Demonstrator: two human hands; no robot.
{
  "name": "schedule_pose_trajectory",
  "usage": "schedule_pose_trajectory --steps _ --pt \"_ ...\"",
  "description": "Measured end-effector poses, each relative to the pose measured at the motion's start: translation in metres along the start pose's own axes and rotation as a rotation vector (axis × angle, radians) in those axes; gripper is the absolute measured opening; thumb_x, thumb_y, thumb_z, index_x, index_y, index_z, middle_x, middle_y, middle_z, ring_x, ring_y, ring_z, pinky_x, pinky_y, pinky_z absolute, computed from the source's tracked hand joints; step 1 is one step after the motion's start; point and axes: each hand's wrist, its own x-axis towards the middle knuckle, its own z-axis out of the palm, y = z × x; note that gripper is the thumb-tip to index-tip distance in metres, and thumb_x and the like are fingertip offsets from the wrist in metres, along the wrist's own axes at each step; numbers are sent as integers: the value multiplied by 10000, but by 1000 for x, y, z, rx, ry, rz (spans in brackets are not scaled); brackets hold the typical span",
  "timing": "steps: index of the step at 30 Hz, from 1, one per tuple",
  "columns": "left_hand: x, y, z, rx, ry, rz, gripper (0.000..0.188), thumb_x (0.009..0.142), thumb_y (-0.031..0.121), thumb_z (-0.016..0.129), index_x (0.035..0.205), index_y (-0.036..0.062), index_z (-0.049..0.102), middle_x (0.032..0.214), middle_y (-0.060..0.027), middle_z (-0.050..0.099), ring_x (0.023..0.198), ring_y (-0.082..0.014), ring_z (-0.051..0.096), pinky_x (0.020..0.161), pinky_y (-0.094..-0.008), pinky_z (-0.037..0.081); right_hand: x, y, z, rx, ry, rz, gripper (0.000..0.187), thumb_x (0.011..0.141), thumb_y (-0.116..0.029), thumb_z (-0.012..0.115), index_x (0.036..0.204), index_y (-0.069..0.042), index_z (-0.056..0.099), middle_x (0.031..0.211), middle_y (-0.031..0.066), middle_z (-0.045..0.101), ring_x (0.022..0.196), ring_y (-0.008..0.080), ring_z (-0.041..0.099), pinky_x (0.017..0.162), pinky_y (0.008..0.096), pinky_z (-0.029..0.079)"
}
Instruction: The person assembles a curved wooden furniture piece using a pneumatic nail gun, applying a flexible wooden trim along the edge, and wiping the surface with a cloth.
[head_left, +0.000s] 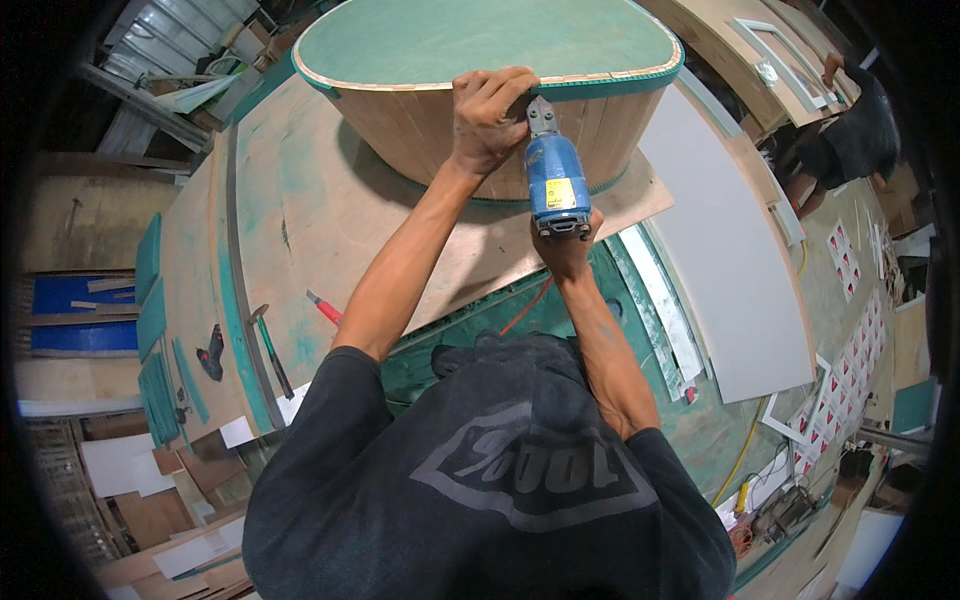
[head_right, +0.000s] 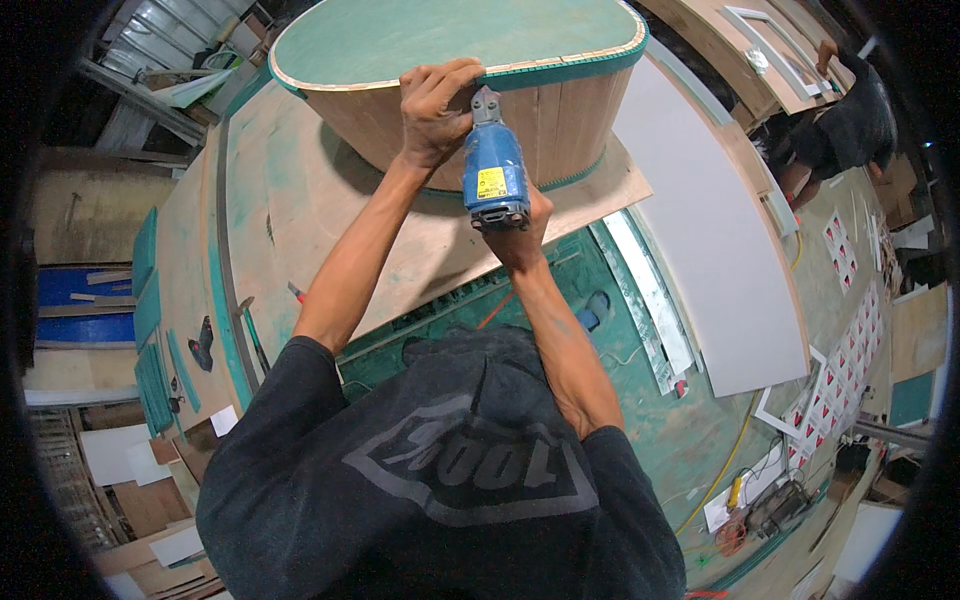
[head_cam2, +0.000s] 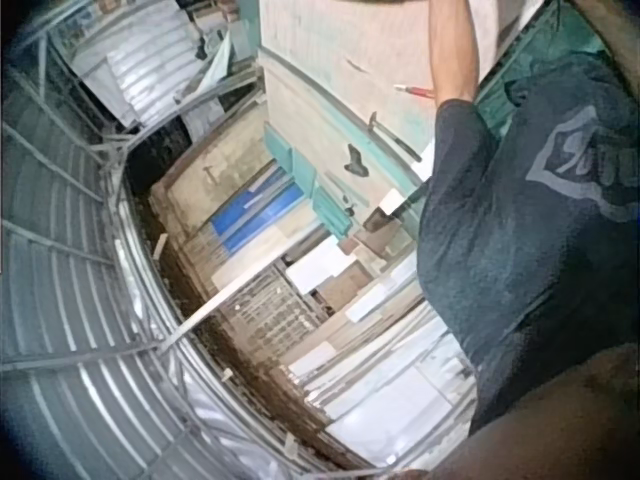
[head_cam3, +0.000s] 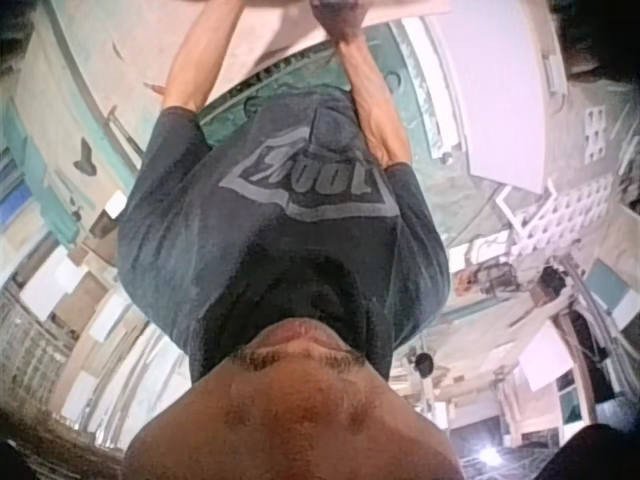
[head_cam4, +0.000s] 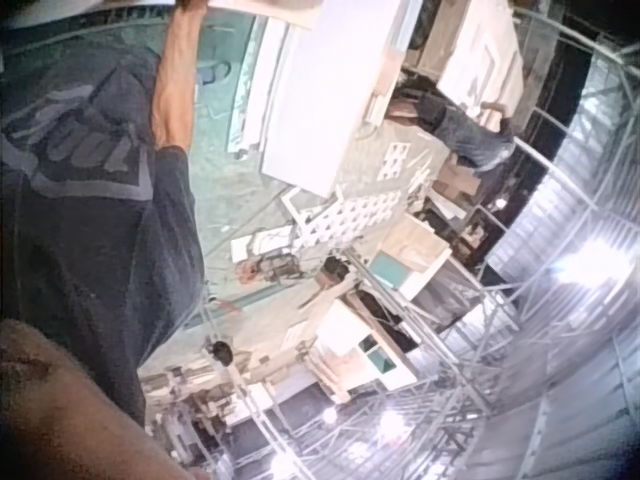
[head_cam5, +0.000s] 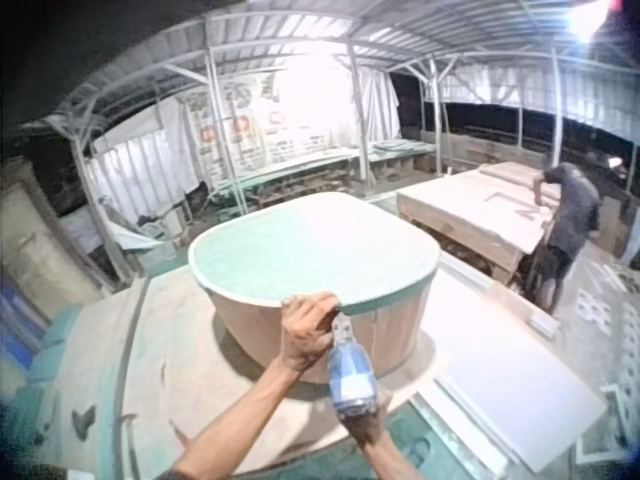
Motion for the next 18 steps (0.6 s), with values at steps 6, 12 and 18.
schedule_pose_trajectory --steps 6,12,18 --pt "-1 -2 2 12 0 -6 386 728 237 840 1080 135 719 1130 -4 728 992 -183 633 927 -349 393 -2 0 1 14 3 37 213 744 -34 780 954 -58 756 913 112 739 799 248 744 702 338 593" --pt "-1 0 1 46 10 22 398 746 277 830 1096 135 705 1128 -9 724 997 -185 632 937 -361 386 0 -3 2 30 3 52 193 738 -57 769 916 -30 699 831 100 712 721 246 719 660 344 571" --pt "-3 6 2 46 29 16 393 760 266 812 1106 120 695 1138 -23 717 1000 -191 631 934 -366 385 -3 -2 -2 -17 -54 103 290 739 -72 794 1005 -9 694 899 140 723 775 281 742 680 355 589"
